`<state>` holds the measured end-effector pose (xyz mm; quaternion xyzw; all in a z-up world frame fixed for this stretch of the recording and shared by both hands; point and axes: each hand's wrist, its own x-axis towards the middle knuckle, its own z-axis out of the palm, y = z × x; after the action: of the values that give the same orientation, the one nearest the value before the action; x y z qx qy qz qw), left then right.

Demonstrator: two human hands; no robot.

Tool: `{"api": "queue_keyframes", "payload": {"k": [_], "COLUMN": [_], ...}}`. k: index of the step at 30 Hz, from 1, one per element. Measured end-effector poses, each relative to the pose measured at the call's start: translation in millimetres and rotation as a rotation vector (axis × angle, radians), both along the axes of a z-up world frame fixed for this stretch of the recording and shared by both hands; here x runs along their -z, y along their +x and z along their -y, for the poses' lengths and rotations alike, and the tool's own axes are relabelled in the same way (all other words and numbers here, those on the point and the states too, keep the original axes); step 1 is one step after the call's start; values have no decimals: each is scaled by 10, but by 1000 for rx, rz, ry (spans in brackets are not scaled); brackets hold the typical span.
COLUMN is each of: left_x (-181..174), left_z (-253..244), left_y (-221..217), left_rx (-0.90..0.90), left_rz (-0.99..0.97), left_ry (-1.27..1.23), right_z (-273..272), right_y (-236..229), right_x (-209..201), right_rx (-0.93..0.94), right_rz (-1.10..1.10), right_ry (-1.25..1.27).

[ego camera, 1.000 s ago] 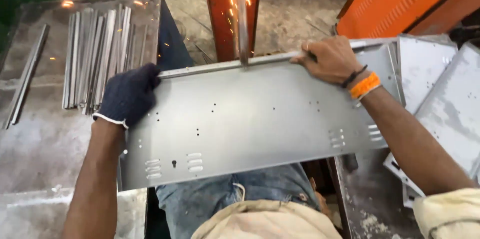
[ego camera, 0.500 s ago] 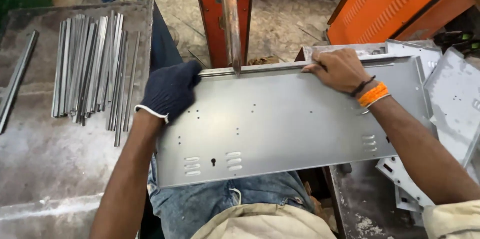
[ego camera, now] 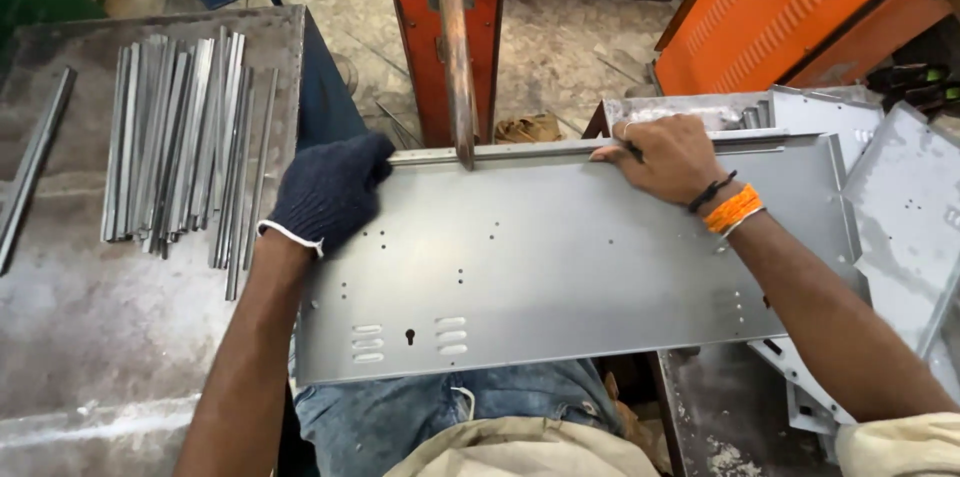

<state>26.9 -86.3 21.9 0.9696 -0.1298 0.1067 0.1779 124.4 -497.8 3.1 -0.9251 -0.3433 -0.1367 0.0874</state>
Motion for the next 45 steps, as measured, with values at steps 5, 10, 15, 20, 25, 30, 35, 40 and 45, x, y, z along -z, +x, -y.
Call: {"api": "queue_keyframes", "payload": {"k": [5,10,15,20,25,30,35,40,45], "left_x": [46,-71,1,102,-11,164,32,-338,-377], "left_z": [-87,47,403,610,679,662,478,37,-815], "left_y": [10,45,191,203,112,97,80,-57,-233], "left_rx": [4,162,107,-12,-23,-50,2,-190,-307], "left_rz": [4,60,88,114,118,130,153,-204,-274], "left_ry": [14,-30,-111,-320,-589,-578,-594,-55,-55], "right_z": [-32,206,735,947,971,984,859,88,-138], "right_y": [43,111,102,83,97,-5,-49,-79,-1], "right_x": [61,79,101,108,161,143,36,-183,-159], "right_rx": [-24,30,85,141,120,170,194,37,-183], "right_rz": [47,-14,-66,-54,17,-4,-13,-53,-87], "right_ry": [24,-26,-41,-90,-8,-104,-117,-83,102]}}
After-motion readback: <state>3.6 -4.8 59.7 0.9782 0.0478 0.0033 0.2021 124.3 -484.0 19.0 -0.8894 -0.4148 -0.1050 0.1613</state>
